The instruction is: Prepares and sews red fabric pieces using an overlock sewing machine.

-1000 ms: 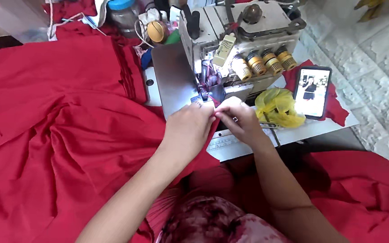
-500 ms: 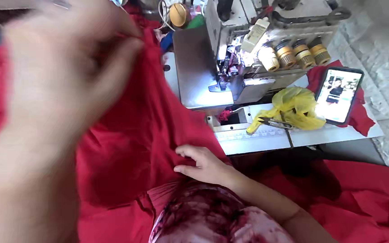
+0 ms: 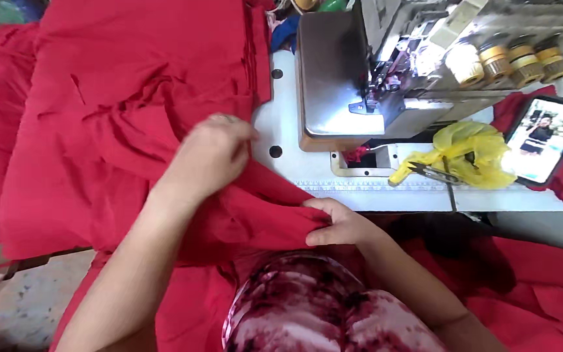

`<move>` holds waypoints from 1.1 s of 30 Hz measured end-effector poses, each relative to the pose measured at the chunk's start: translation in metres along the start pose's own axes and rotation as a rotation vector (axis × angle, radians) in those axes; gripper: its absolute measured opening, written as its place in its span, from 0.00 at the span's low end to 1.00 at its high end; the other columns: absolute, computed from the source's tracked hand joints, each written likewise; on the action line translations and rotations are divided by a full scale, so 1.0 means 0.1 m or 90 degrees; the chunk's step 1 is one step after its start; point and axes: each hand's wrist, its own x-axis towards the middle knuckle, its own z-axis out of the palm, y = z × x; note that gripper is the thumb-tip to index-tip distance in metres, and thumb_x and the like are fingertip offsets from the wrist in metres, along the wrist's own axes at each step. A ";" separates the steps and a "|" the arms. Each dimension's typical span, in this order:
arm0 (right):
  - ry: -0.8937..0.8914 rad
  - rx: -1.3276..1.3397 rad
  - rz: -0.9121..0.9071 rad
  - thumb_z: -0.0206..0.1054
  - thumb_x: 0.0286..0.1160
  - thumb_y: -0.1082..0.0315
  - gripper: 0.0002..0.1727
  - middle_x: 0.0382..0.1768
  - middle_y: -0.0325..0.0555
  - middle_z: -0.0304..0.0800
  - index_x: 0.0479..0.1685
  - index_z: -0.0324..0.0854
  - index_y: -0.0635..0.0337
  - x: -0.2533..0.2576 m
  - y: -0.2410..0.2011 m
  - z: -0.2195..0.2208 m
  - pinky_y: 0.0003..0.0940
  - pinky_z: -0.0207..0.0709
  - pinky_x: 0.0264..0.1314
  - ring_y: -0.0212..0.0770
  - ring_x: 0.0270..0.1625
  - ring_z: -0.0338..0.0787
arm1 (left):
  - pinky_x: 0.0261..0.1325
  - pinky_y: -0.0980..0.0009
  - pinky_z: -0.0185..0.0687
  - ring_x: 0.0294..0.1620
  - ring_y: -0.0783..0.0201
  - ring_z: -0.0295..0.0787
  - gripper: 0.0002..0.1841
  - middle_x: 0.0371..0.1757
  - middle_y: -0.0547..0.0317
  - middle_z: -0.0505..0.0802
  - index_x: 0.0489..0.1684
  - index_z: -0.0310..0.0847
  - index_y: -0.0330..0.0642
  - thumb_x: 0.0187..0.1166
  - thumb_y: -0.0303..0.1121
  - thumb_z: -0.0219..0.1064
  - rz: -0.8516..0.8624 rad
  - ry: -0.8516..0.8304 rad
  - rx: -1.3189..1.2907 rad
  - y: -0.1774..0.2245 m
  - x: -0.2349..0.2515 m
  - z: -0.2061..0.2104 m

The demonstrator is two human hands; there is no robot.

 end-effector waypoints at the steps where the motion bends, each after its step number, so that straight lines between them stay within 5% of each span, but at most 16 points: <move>1: 0.015 0.010 0.001 0.75 0.67 0.67 0.12 0.42 0.20 0.91 0.48 0.83 0.55 -0.05 -0.01 -0.01 0.18 0.83 0.54 0.14 0.48 0.88 | 0.61 0.35 0.80 0.57 0.37 0.90 0.13 0.47 0.42 0.95 0.44 0.91 0.36 0.71 0.22 0.60 0.019 -0.070 -0.032 0.00 0.03 0.08; 4: 0.058 0.065 -0.024 0.76 0.71 0.69 0.17 0.52 0.21 0.94 0.58 0.84 0.49 -0.18 -0.01 -0.05 0.24 0.86 0.62 0.19 0.55 0.91 | 0.58 0.44 0.82 0.56 0.51 0.90 0.17 0.48 0.53 0.94 0.47 0.89 0.43 0.64 0.16 0.64 -0.006 -0.273 -0.159 -0.14 0.04 0.07; 8: 0.112 0.051 -0.036 0.67 0.77 0.74 0.11 0.48 0.26 0.95 0.55 0.84 0.55 -0.21 0.03 -0.07 0.25 0.86 0.59 0.21 0.52 0.91 | 0.60 0.69 0.84 0.58 0.75 0.87 0.21 0.57 0.71 0.93 0.51 0.88 0.51 0.63 0.20 0.58 -0.027 -0.370 -0.336 -0.35 -0.02 -0.12; 12: 0.132 0.056 -0.079 0.61 0.86 0.68 0.10 0.46 0.25 0.94 0.48 0.90 0.53 -0.08 0.08 0.00 0.24 0.83 0.61 0.20 0.53 0.89 | 0.66 0.62 0.82 0.63 0.68 0.87 0.18 0.59 0.64 0.93 0.48 0.92 0.49 0.64 0.20 0.63 -0.013 -0.404 -0.287 -0.33 0.03 -0.16; 16: 0.163 0.040 -0.116 0.60 0.87 0.67 0.12 0.55 0.37 0.93 0.49 0.90 0.60 0.00 0.11 0.07 0.30 0.82 0.68 0.28 0.61 0.88 | 0.61 0.51 0.83 0.54 0.54 0.91 0.04 0.44 0.55 0.95 0.32 0.96 0.46 0.67 0.25 0.78 0.033 -0.349 -0.121 -0.20 0.07 0.01; 21: 0.268 0.034 -0.106 0.59 0.85 0.74 0.08 0.39 0.31 0.91 0.47 0.85 0.58 0.06 0.05 0.17 0.24 0.85 0.52 0.22 0.43 0.89 | 0.49 0.53 0.85 0.42 0.59 0.90 0.10 0.37 0.55 0.93 0.36 0.91 0.40 0.83 0.34 0.66 0.022 -0.183 -0.078 -0.10 0.13 0.03; 26: 0.253 -0.101 -0.263 0.63 0.84 0.72 0.08 0.37 0.31 0.93 0.42 0.87 0.65 0.15 -0.14 0.18 0.15 0.82 0.49 0.16 0.42 0.87 | 0.25 0.83 0.67 0.21 0.83 0.74 0.10 0.21 0.74 0.84 0.30 0.88 0.47 0.81 0.38 0.68 -0.083 -0.095 -0.263 0.38 0.16 0.06; 29: 0.323 -0.155 -0.273 0.71 0.75 0.74 0.03 0.31 0.31 0.91 0.39 0.87 0.66 0.20 -0.16 0.16 0.14 0.82 0.41 0.16 0.35 0.86 | 0.23 0.86 0.66 0.19 0.85 0.74 0.10 0.20 0.76 0.84 0.30 0.88 0.47 0.83 0.35 0.66 -0.088 -0.130 -0.388 0.53 0.09 0.09; 33: 0.398 -0.155 -0.174 0.79 0.63 0.74 0.11 0.28 0.31 0.86 0.35 0.79 0.57 0.23 -0.04 0.10 0.13 0.78 0.28 0.17 0.25 0.81 | 0.26 0.86 0.76 0.24 0.83 0.81 0.07 0.26 0.75 0.89 0.42 0.91 0.47 0.80 0.38 0.69 -0.093 -0.193 -0.438 0.58 -0.03 0.09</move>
